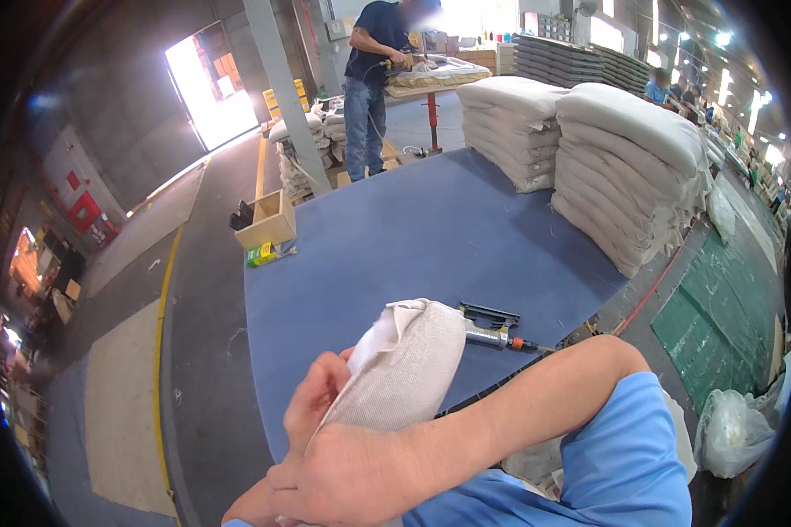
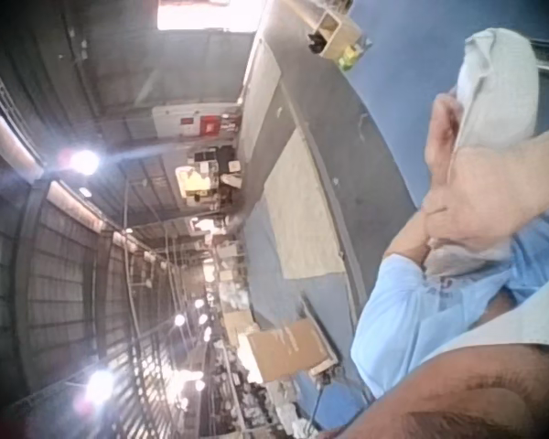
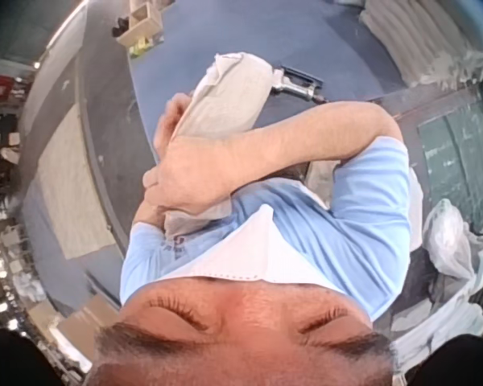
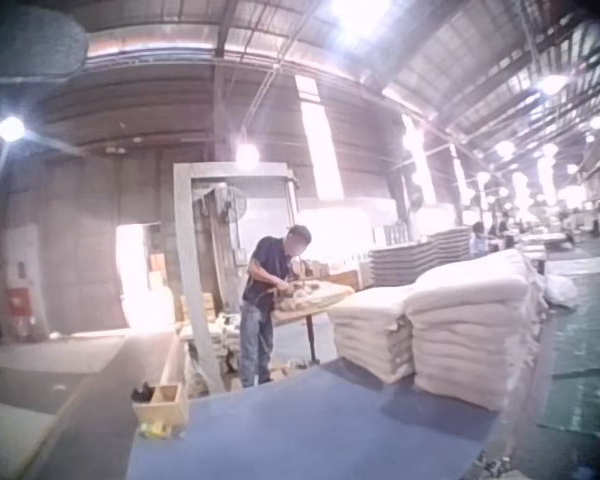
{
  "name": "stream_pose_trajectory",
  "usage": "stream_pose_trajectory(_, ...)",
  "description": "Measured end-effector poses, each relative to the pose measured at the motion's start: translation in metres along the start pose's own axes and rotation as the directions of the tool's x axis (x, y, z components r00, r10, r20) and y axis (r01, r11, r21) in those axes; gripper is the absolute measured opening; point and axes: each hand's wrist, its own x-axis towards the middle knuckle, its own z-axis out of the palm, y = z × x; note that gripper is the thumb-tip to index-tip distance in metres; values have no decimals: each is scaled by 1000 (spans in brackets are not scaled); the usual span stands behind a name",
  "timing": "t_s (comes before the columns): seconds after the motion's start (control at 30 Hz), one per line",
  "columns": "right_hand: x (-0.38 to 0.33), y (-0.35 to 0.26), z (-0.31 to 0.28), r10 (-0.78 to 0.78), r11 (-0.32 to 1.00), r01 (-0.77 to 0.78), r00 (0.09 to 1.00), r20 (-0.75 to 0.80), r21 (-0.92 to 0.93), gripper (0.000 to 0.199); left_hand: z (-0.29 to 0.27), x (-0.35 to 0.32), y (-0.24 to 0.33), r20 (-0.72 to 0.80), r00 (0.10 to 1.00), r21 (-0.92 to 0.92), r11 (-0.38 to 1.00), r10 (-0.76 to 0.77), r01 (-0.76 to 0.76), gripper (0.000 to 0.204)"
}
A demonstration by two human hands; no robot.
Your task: The person wraps a white fabric cover around a black cushion base, folds the edges, and uses a staple gun to secure the fabric. The person repeatedly adjusts and staples the fabric to ensure a tight fit.
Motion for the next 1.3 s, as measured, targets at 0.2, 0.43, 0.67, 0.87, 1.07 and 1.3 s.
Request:
stream_pose_trajectory(0.2, 2, -9, 21, -137, 988, 144, 986, -100, 64, 22, 24, -20, 47, 248, 934, 229, 952, -257, 201, 78)
stream_pose_trajectory(0.43, -7, -27, 11, -65, 995, 73, 991, 120, -61, 20, 39, 7, 83, 88, 766, 838, 464, -637, 289, 60)
stream_pose_trajectory(0.67, -28, -26, -20, -132, 987, 140, 986, -101, 80, 16, 36, -18, 49, 34, 907, 493, 797, -419, 350, 48)
stream_pose_trajectory(0.87, -24, -26, -112, 494, 867, -481, 863, 103, -127, 48, 20, -32, 21, 1, 944, 340, 887, -331, 311, 31)
stream_pose_trajectory(1.07, -2, -17, -118, 600, 799, -455, 653, 462, -394, 34, 30, -40, 9, -32, 993, 425, 897, -115, 118, 26)
stream_pose_trajectory(1.3, 22, -29, -124, 597, 780, -536, 481, 643, -323, 19, 42, -48, 0, 185, 903, 628, 660, 388, -412, 20)
